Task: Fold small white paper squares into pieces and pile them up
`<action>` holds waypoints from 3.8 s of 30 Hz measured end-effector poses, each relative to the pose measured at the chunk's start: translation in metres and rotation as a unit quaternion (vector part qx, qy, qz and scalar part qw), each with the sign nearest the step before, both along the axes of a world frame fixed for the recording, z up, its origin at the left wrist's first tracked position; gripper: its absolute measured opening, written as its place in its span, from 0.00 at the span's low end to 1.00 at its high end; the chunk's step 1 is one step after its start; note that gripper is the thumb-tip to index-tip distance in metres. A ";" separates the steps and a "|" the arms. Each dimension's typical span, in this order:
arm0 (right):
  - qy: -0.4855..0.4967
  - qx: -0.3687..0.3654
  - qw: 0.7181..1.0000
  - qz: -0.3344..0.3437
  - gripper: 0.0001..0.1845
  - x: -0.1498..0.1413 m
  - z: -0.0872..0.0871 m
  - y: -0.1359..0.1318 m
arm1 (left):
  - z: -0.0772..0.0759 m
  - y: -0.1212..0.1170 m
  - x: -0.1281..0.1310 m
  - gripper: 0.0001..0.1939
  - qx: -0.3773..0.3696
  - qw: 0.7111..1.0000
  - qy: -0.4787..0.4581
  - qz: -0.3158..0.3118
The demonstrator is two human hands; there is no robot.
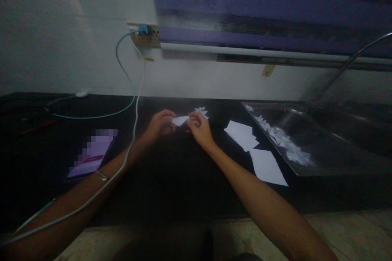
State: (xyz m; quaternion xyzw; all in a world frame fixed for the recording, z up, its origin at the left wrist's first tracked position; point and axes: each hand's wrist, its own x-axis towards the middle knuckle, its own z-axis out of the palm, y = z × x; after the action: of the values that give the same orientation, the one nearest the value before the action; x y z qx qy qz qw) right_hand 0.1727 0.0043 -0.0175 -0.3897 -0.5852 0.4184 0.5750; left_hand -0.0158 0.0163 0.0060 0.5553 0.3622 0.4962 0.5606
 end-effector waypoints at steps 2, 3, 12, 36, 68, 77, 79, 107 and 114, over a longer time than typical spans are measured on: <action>0.011 0.000 1.000 0.014 0.18 0.001 0.000 0.002 | 0.000 -0.001 0.001 0.10 0.010 0.999 0.035 -0.004; 0.014 0.000 1.000 0.017 0.18 0.001 0.000 0.002 | 0.000 -0.002 0.001 0.11 0.016 0.999 0.051 -0.009; 0.032 -0.011 0.998 0.043 0.16 -0.002 0.007 -0.008 | -0.003 -0.005 0.002 0.17 0.117 0.976 0.161 -0.086; 0.131 -0.139 0.977 0.091 0.21 -0.004 0.007 -0.008 | -0.005 -0.012 0.001 0.21 0.208 0.928 0.304 -0.058; -0.054 -0.014 0.997 0.047 0.08 -0.002 0.002 -0.005 | -0.001 -0.014 -0.006 0.22 0.254 0.898 0.342 -0.112; -0.031 0.020 0.999 0.004 0.12 -0.004 0.010 -0.013 | -0.003 -0.013 -0.004 0.19 0.271 0.887 0.374 -0.024; -0.039 0.050 0.998 -0.030 0.11 -0.005 0.013 -0.017 | -0.005 -0.010 -0.004 0.20 0.283 0.879 0.384 -0.001; 0.033 -0.064 0.997 0.030 0.18 -0.003 0.008 -0.009 | -0.010 -0.008 -0.007 0.19 0.435 0.748 0.501 -0.011; 0.049 -0.082 0.993 0.068 0.17 -0.001 0.006 -0.007 | -0.009 -0.008 -0.007 0.19 0.414 0.769 0.487 -0.009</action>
State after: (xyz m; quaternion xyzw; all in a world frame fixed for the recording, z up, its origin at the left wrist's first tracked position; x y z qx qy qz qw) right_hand 0.1718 -0.0025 -0.0115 -0.3738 -0.5454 0.5218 0.5391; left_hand -0.0223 0.0079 -0.0030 0.9040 0.3412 0.2560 0.0287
